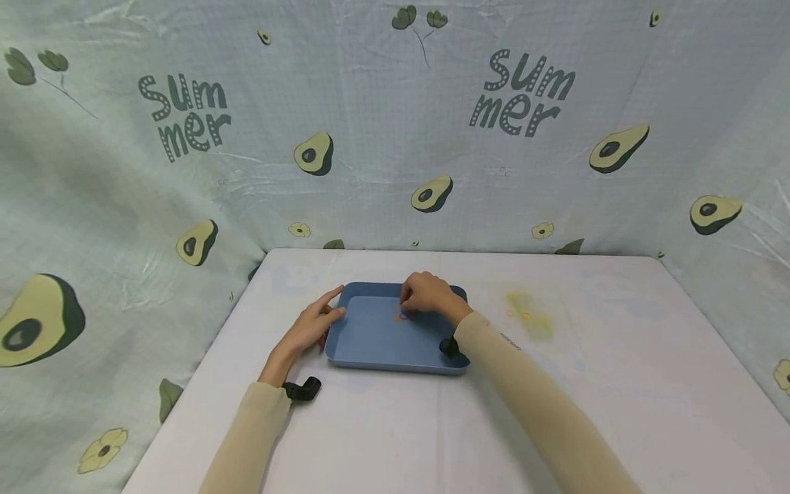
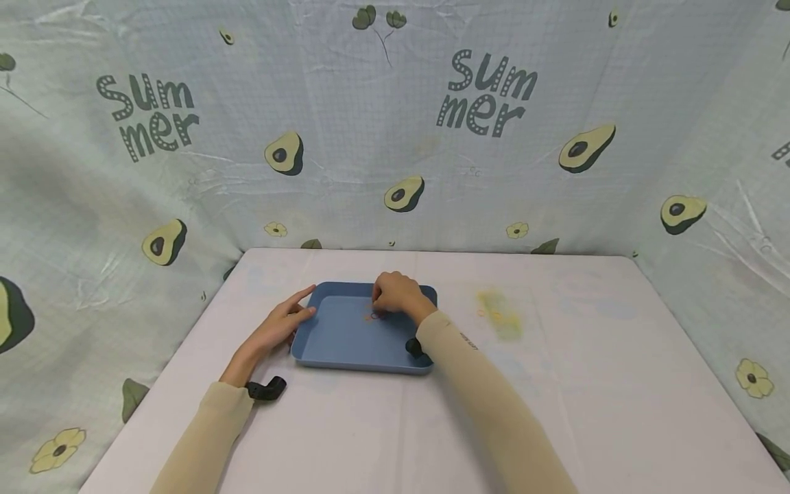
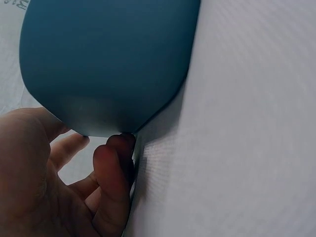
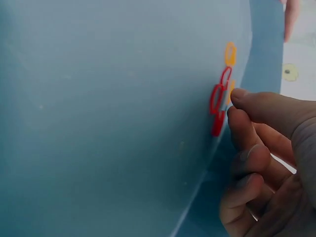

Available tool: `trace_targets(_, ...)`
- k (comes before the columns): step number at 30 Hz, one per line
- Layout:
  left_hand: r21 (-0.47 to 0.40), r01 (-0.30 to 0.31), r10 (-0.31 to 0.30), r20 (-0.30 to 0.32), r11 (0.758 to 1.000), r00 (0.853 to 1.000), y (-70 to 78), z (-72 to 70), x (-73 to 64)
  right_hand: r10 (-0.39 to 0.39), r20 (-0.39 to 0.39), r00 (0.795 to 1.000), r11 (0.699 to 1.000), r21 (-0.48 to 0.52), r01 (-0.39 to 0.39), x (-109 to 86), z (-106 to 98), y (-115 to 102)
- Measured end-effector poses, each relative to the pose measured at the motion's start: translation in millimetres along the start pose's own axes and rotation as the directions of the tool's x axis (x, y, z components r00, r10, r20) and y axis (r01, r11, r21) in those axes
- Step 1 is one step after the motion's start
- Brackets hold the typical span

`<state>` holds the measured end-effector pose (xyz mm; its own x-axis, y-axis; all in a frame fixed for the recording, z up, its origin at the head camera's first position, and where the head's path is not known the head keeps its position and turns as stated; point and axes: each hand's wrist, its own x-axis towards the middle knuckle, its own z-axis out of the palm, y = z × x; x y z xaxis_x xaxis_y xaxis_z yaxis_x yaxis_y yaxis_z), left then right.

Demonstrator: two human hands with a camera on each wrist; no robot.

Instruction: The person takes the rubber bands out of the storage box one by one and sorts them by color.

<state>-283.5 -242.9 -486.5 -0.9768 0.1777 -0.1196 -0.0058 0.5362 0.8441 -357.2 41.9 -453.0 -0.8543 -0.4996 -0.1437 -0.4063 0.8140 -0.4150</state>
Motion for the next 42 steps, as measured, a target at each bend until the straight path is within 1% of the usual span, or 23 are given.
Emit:
trace_targets(5,-0.010,-0.009,0.009,0.002,1.000,1.000,0.4,0.6,-0.2,0.022,-0.025,0.999,1.000,0.021,-0.021,0.6,4,1)
trace_targets(11,-0.008,-0.007,0.007,-0.003,1.000,1.000,1.1,1.3,-0.7,0.023,-0.040,0.999,0.998,0.056,-0.021,1.9,6,1)
trace_targets(18,-0.012,-0.015,0.015,0.005,1.000,1.000,1.1,1.5,-1.9,0.032,-0.016,0.999,0.998,0.052,-0.031,3.2,7,0)
trace_targets(23,0.001,-0.021,0.021,-0.005,1.000,1.000,1.6,0.9,-2.4,0.024,-0.005,1.000,0.998,0.061,-0.023,3.8,6,-1)
trace_targets(27,0.003,-0.020,0.020,-0.010,1.000,1.000,1.8,0.8,-3.1,0.007,0.001,1.000,0.996,0.089,-0.007,3.9,7,1)
trace_targets(35,0.005,-0.006,0.006,-0.012,1.000,1.000,3.6,3.0,-2.7,-0.017,-0.003,1.000,0.993,0.119,0.017,-0.3,6,9)
trace_targets(42,0.007,-0.016,0.016,-0.007,1.000,1.000,0.5,1.1,-1.9,-0.021,-0.006,1.000,0.987,0.157,0.022,-6.4,2,12)
